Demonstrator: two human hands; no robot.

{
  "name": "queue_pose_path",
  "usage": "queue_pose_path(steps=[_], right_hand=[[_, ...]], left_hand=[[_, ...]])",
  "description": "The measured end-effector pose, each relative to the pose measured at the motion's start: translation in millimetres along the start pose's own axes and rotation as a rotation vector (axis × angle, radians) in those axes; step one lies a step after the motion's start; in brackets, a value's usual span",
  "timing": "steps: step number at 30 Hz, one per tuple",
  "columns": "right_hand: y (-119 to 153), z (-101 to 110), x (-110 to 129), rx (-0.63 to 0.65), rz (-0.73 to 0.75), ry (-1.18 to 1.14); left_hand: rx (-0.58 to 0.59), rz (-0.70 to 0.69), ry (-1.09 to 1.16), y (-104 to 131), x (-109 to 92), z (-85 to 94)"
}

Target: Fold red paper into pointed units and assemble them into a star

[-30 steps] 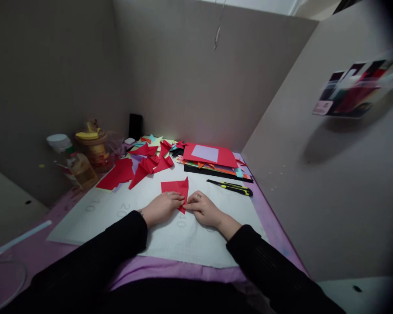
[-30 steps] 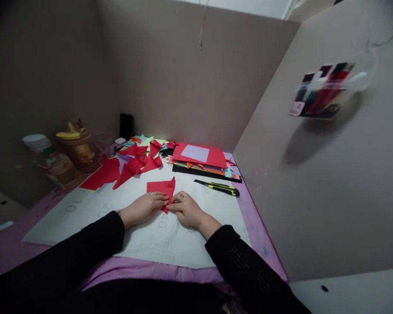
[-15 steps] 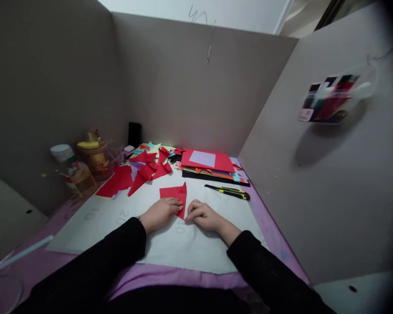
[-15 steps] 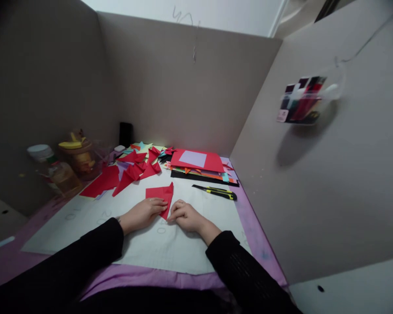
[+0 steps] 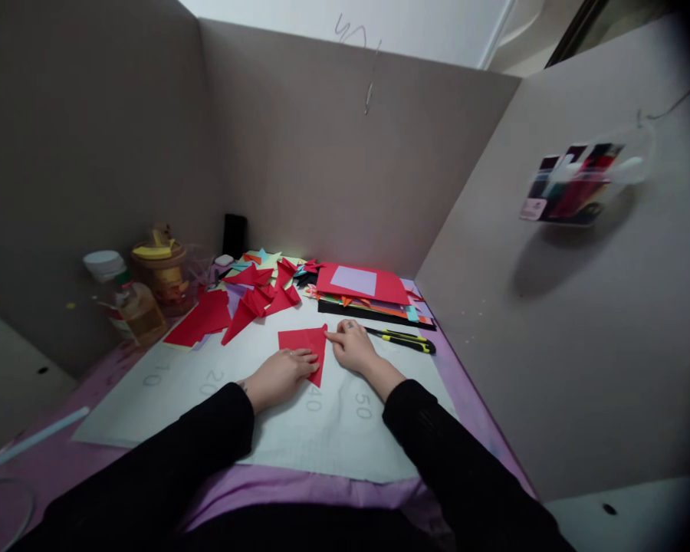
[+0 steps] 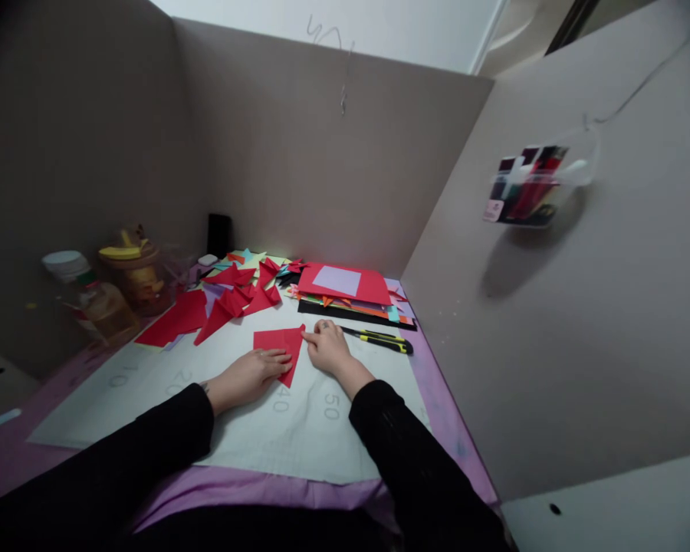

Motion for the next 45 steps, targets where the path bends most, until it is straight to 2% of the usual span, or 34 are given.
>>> queue_pose_path(steps=[3,6,8,12,15,24,31,45], right_hand=[[-13,1,-6,-0.051,-0.051,-0.001],[-8,5,0,-0.09,-0.035,-0.023],[2,4,12,-0.069,0.055,-0.054],[27,-5,39,0.046,0.327,-0.206],[30,-8,41,0.062,0.309,-0.261],[-11,-15,30,0.086,0.159,-0.234],[-46,-36,19,0.211,0.179,-0.253],[-63,-48,15,0.275,0.258,-0.281]], left_hand=[[0.007,0.02,0.003,2,1,-0.8],[-0.008,0.036,0.007,5,2,0.1],[-0.02,0.035,0.01,6,2,0.6],[-0.037,-0.007,0.034,6,1,0.4],[-0.037,0.014,0.016,7,1,0.1],[-0.05,0.048,-0.055,10,-9,8.2],[-0.033,0.141,-0.123,3,-9,6.1],[-0.021,0.154,-0.144,3,-8,4.0]])
Point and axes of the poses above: each hand's wrist, its own y-axis away from the middle knuckle, its own z-axis out of the back of the hand, x = y × z, the point moved 8 cm from there along -y, towards the middle knuckle, and after that the axes turned 5 degrees about x, right-handed, at the moved point
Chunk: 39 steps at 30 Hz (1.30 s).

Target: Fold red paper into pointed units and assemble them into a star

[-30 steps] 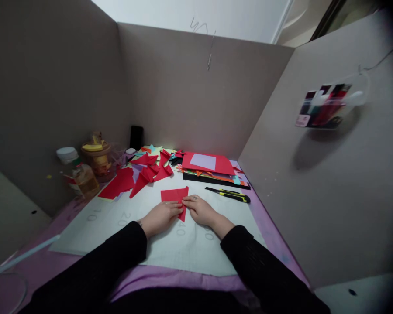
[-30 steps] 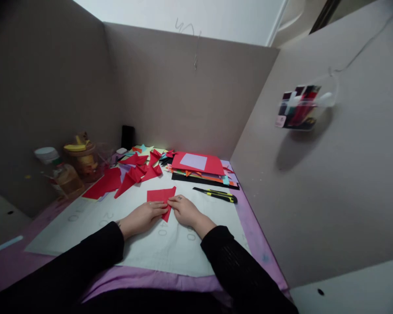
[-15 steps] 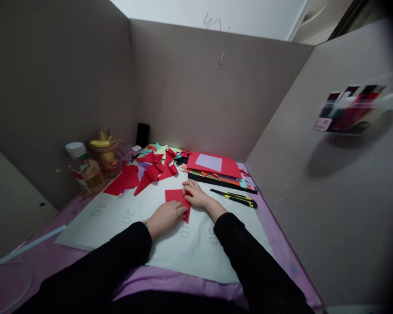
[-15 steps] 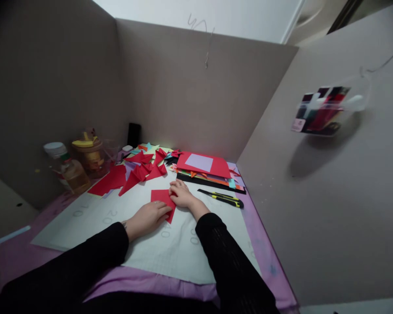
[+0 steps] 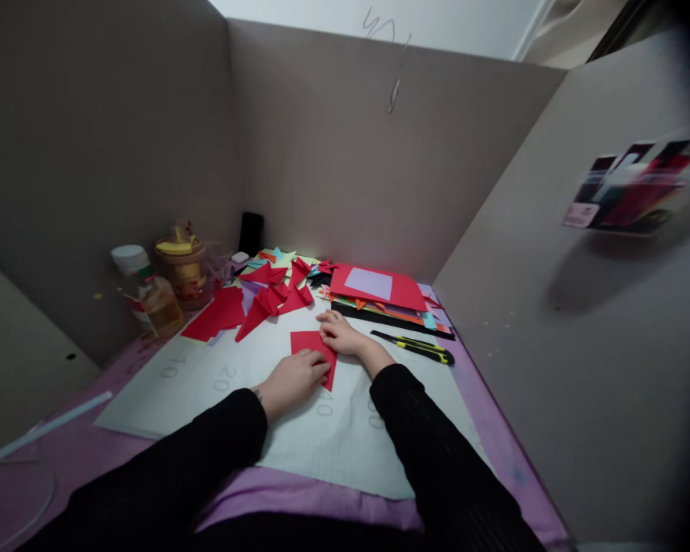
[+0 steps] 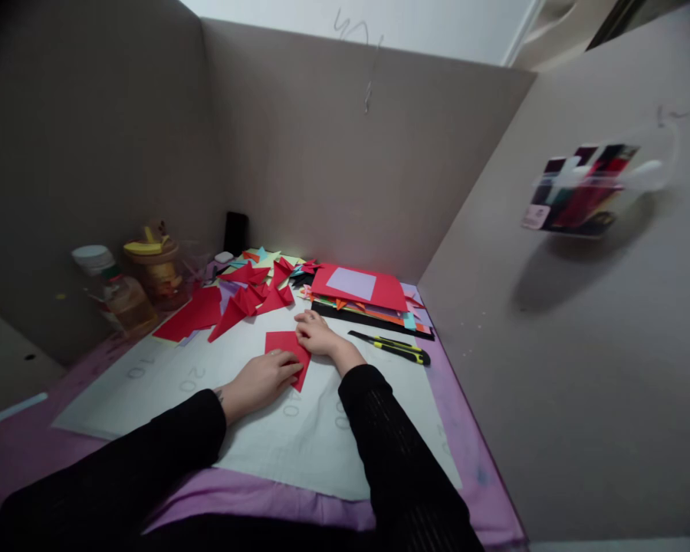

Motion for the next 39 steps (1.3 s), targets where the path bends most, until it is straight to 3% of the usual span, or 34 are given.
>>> queue_pose_path(steps=[31,35,39], right_hand=[[0,1,3,-0.043,0.008,-0.015],[1,5,6,-0.087,0.014,-0.045],[15,24,12,-0.223,0.001,-0.077]], left_hand=[[0.008,-0.041,-0.051,-2,-4,-3.4],[0.011,-0.046,-0.052,-3,-4,-5.4],[-0.004,-0.046,-0.034,-3,-1,-5.3]])
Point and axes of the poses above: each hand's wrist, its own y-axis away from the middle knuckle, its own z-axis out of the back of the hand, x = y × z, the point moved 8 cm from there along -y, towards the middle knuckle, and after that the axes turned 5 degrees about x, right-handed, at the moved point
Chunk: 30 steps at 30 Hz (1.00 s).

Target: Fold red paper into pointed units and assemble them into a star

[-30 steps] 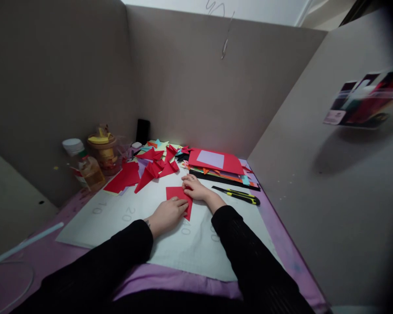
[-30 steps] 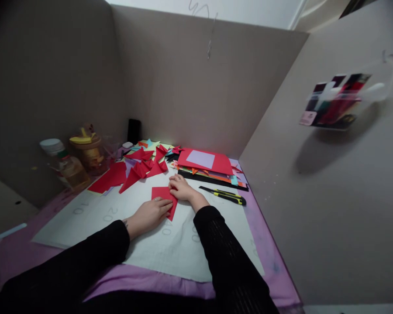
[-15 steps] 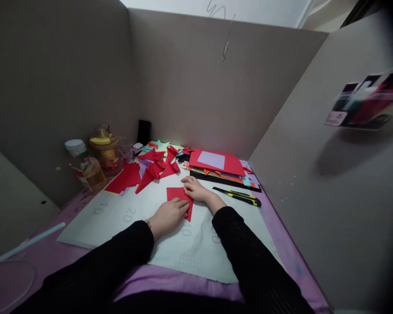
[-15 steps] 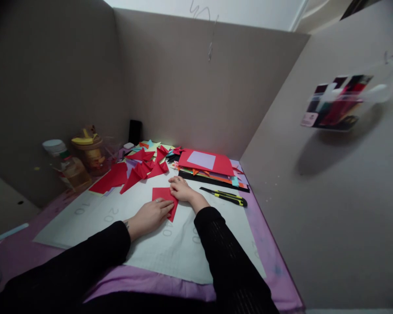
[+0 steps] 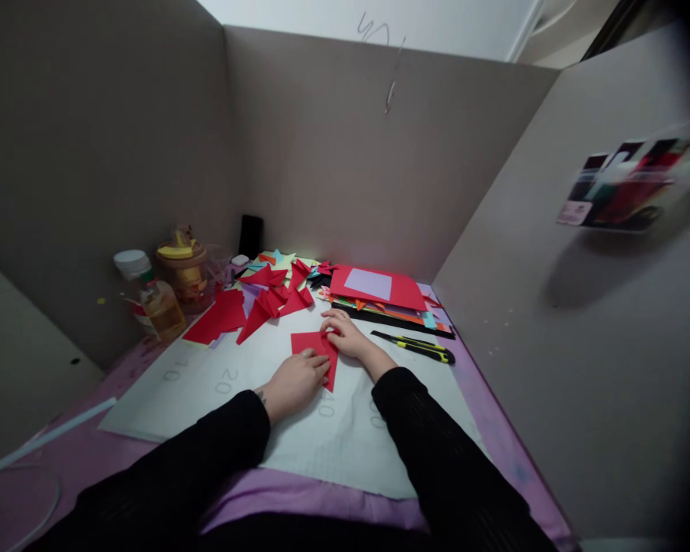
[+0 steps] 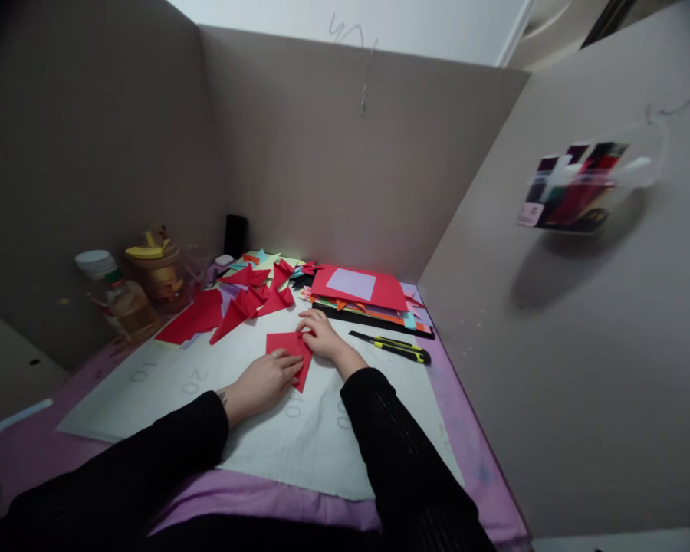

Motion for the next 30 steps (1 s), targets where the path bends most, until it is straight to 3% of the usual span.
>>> queue_pose_path(steps=[5,8,11,23,27,30], right_hand=[[46,20,29,-0.069,0.029,-0.013],[76,13,54,0.03,0.136,-0.016],[90,4,63,0.112,0.177,0.041],[48,16,2,-0.006,-0.147,0.388],[36,21,-4,-0.087,-0.211,0.435],[42,24,4,-0.129,-0.205,0.441]], left_hand=[[-0.023,0.034,0.017,3,3,3.7],[-0.03,0.035,0.027,3,2,5.5],[-0.036,0.035,0.024,3,2,5.7],[-0.002,0.037,0.017,2,1,4.3],[-0.008,0.035,0.003,2,2,4.9],[-0.014,0.043,-0.001,3,3,5.8]])
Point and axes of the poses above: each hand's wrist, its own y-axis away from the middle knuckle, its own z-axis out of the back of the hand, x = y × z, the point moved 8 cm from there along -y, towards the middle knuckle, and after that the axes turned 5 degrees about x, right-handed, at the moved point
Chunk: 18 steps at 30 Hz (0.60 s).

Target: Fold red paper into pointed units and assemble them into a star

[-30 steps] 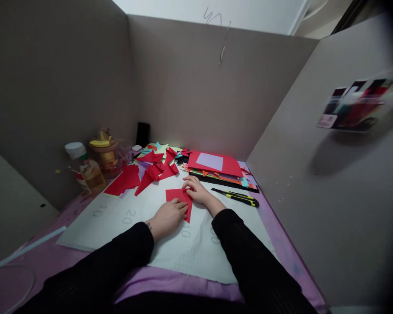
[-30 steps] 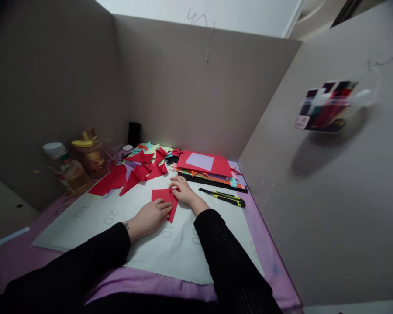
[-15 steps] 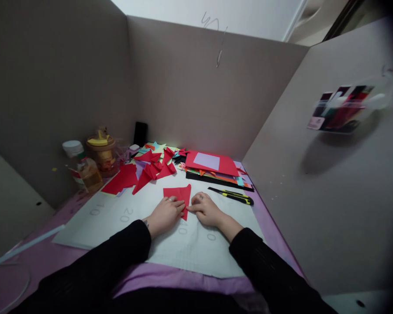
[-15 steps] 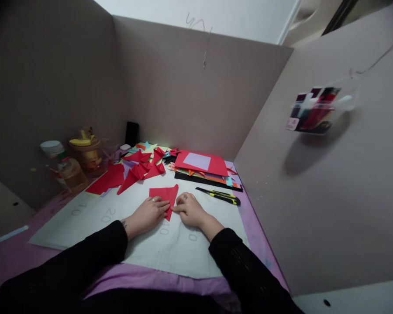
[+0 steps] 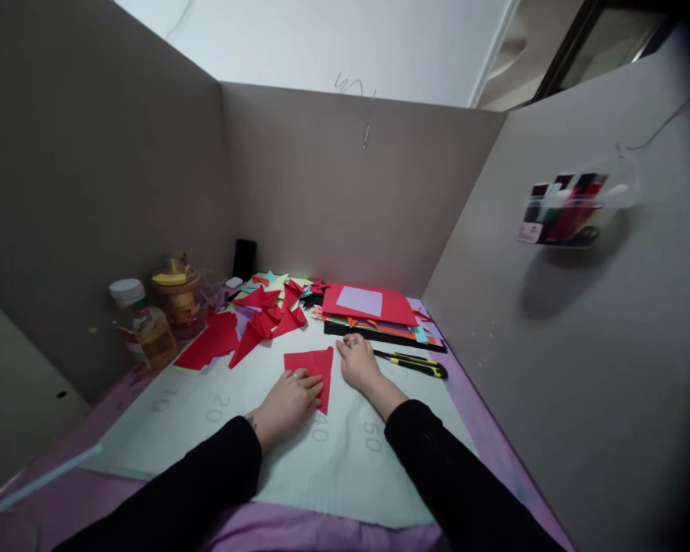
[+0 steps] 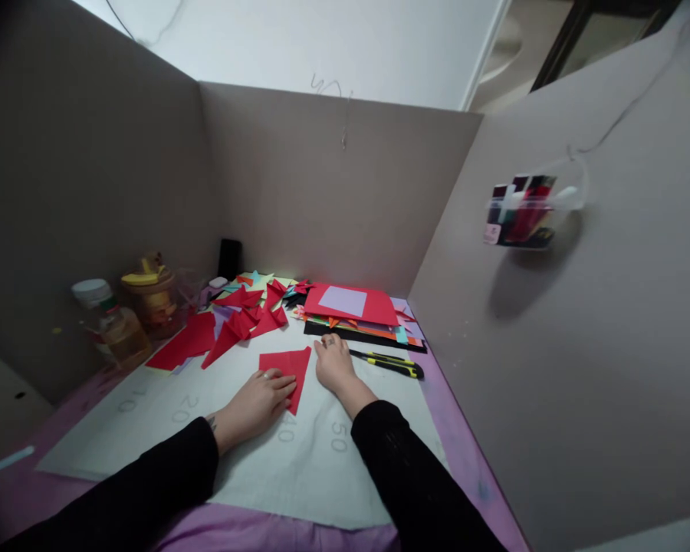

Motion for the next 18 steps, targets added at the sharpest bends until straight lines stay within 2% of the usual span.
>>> queue_pose_path(steps=[2,4,5,13,18], right_hand=[[10,1,11,0.02,0.103,-0.03],[22,-2,30,0.096,0.298,-0.12],[25,-4,33,0.122,0.325,-0.146],[7,-21,34,0.239,0.238,-0.06],[5,-23,33,0.259,0.212,-0.038]], left_hand=[[-0.006,0.004,0.001,0,0,0.6],[-0.008,0.003,0.001,1,0,0.6],[-0.008,0.002,0.001,1,-1,0.3],[0.018,-0.023,0.017,0,-5,2.6],[0.051,-0.173,0.042,7,-24,8.1]])
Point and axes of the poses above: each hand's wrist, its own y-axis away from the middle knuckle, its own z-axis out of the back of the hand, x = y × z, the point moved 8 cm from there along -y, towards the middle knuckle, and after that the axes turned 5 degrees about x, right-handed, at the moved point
